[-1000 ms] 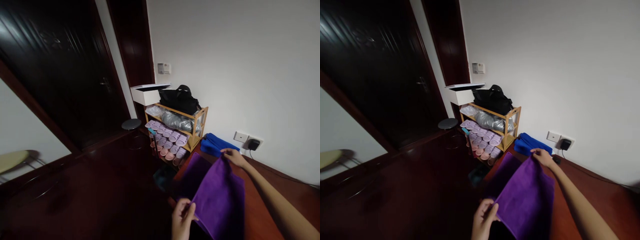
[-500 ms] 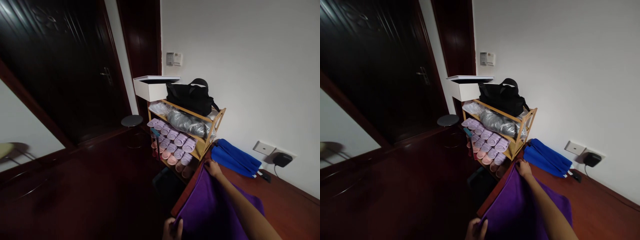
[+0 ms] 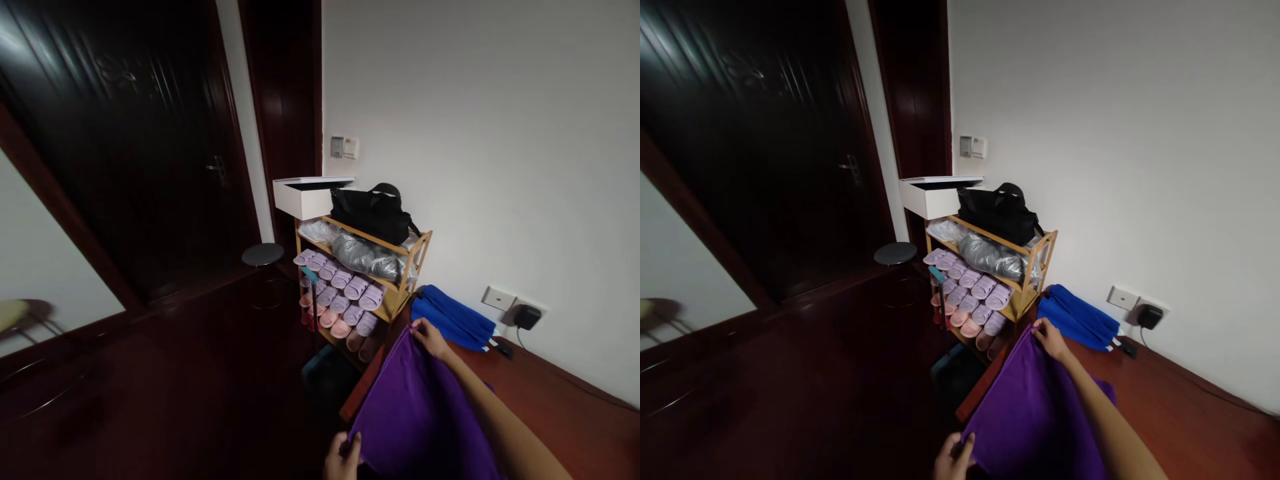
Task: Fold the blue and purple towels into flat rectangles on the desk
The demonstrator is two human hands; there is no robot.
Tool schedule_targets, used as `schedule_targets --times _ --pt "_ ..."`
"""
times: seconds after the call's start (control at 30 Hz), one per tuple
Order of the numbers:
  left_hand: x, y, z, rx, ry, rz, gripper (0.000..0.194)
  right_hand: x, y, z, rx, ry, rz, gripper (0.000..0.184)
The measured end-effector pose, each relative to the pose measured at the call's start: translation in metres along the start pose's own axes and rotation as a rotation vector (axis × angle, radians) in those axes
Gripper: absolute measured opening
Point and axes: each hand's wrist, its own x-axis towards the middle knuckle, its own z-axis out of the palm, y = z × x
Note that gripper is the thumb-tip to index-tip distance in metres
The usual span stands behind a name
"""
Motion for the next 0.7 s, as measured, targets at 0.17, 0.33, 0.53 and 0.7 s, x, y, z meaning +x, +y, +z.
schedule_targets --times 0.17,0.33,0.53,0.7 --pt "-0.008 0.025 0.002 -0.013 -0.071 0.151 0.078 -0.065 -0.056 -0.083 0.068 -0.01 -0.147 0.044" --pt "-0.02 0.067 0.009 0.049 -0.229 0.279 0.073 -0.146 -0.123 -0.165 0.05 -0.073 -0.209 0.039" --pt "-0.046 0.158 -0.016 -0.208 -0.553 0.407 0.055 -0.228 -0.149 -0.254 0.1 0.143 -0.186 0.043" --pt "-0.083 0.251 -0.033 -0.266 -0.671 0.505 0.047 -0.293 -0.149 -0.306 0.197 0.423 -0.086 0.056"
